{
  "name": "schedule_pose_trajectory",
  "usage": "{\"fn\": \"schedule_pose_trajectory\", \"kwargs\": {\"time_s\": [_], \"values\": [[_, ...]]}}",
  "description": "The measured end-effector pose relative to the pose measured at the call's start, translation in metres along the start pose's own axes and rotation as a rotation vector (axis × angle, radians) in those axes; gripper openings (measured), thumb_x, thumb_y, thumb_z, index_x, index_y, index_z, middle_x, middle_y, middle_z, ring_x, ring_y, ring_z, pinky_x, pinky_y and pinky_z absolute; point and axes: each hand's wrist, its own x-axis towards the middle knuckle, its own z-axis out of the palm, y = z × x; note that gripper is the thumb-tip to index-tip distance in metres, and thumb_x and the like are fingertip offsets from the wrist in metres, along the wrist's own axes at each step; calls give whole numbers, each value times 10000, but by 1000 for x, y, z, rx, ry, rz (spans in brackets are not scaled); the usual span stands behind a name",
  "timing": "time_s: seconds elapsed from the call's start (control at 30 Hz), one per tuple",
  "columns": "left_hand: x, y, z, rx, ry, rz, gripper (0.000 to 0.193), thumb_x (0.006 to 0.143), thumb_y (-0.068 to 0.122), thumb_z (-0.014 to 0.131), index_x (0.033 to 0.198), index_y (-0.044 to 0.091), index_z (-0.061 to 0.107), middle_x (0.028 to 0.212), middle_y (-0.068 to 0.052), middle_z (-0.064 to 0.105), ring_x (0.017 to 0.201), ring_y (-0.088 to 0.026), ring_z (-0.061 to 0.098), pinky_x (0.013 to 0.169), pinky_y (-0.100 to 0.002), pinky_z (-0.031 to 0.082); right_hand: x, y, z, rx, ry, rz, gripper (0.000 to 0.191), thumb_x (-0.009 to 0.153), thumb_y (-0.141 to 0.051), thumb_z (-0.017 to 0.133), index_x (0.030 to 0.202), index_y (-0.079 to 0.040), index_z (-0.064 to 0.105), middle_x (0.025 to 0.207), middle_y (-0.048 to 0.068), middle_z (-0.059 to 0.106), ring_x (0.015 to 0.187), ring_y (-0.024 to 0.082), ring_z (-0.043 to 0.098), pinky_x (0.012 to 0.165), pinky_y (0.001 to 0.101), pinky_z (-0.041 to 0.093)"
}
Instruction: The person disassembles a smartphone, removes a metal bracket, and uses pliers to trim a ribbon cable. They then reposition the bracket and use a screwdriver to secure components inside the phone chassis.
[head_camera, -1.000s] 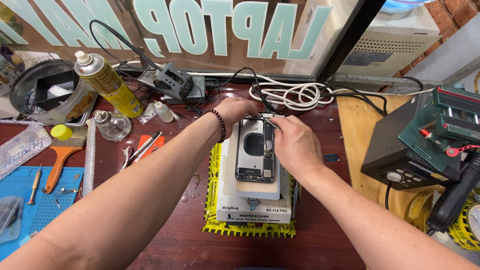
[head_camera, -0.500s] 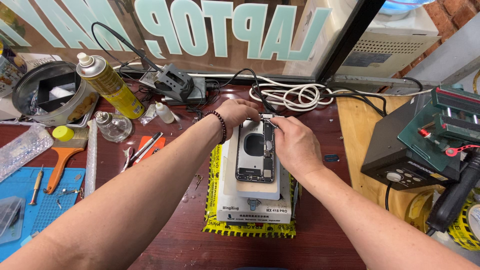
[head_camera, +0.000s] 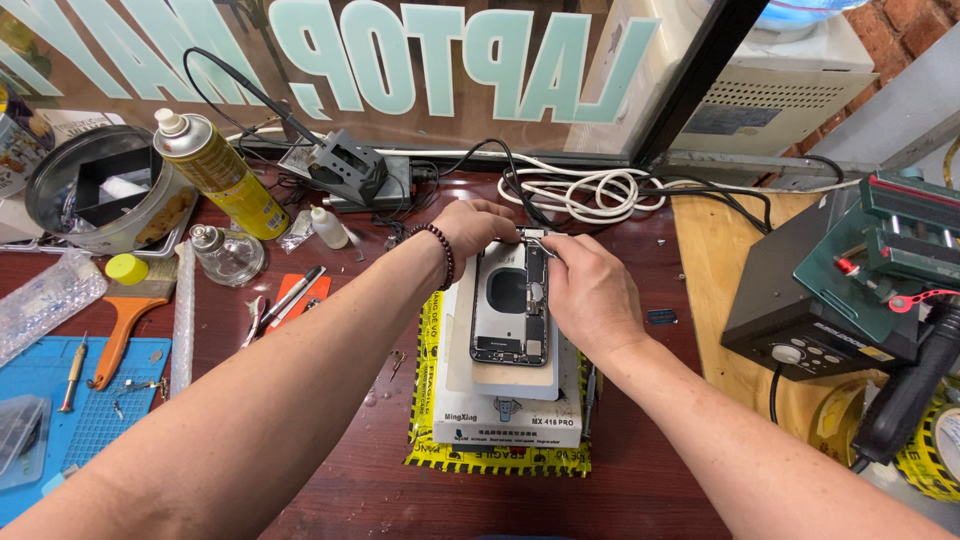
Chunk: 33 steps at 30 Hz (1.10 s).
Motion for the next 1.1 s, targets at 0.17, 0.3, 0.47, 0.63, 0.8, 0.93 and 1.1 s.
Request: {"fn": "schedule_pose_trajectory", "kwargs": {"time_s": [0.17,0.3,0.47,0.63,0.8,0.93,1.1], "values": [[-6,4,4,58,40,-1,459,685,6,808,1139,7,737,1095,-147,760,963,-215,728,811,-338,597,1,2,1,-15,7,-24,244,939,-115,598,1142,-108,733,1090,93,721,985,341,694,844,446,555],[-11,8,5,97,60,-4,488,682,27,813,1163,25,726,1114,-142,753,976,-213,725,820,-348,603,1,4,2,-8,-4,-33,245,944,-111,589,1143,-107,731,1105,78,724,980,317,705,845,430,563],[-12,7,7,121,67,30,491,675,40,823,1158,14,738,1104,-143,762,971,-209,726,819,-339,600,1,3,2,-24,-5,-29,245,944,-109,590,1140,-111,737,1099,77,725,974,320,703,841,433,564],[-9,5,8,196,78,56,519,682,68,829,1188,29,724,1110,-129,766,970,-196,730,835,-325,590,1,2,4,-55,7,-18,240,939,-104,594,1124,-114,747,1080,80,726,964,329,701,837,444,563],[-7,2,7,290,91,94,512,687,118,834,1179,24,734,1111,-119,772,975,-179,730,856,-307,581,1,3,6,-56,31,-52,226,934,-96,595,1101,-100,747,1079,83,726,957,338,701,834,451,563],[-7,0,6,281,83,139,506,694,133,831,1174,13,724,1109,-123,773,980,-177,735,867,-302,583,1,3,8,-51,25,-25,229,926,-86,592,1088,-107,753,1070,90,725,950,353,694,825,464,556],[-10,3,5,220,47,69,468,687,106,817,1142,16,750,1078,-122,773,943,-191,733,834,-322,591,0,6,6,9,51,-61,221,926,-74,595,1089,-98,743,1069,102,727,950,359,696,823,456,557]]}}
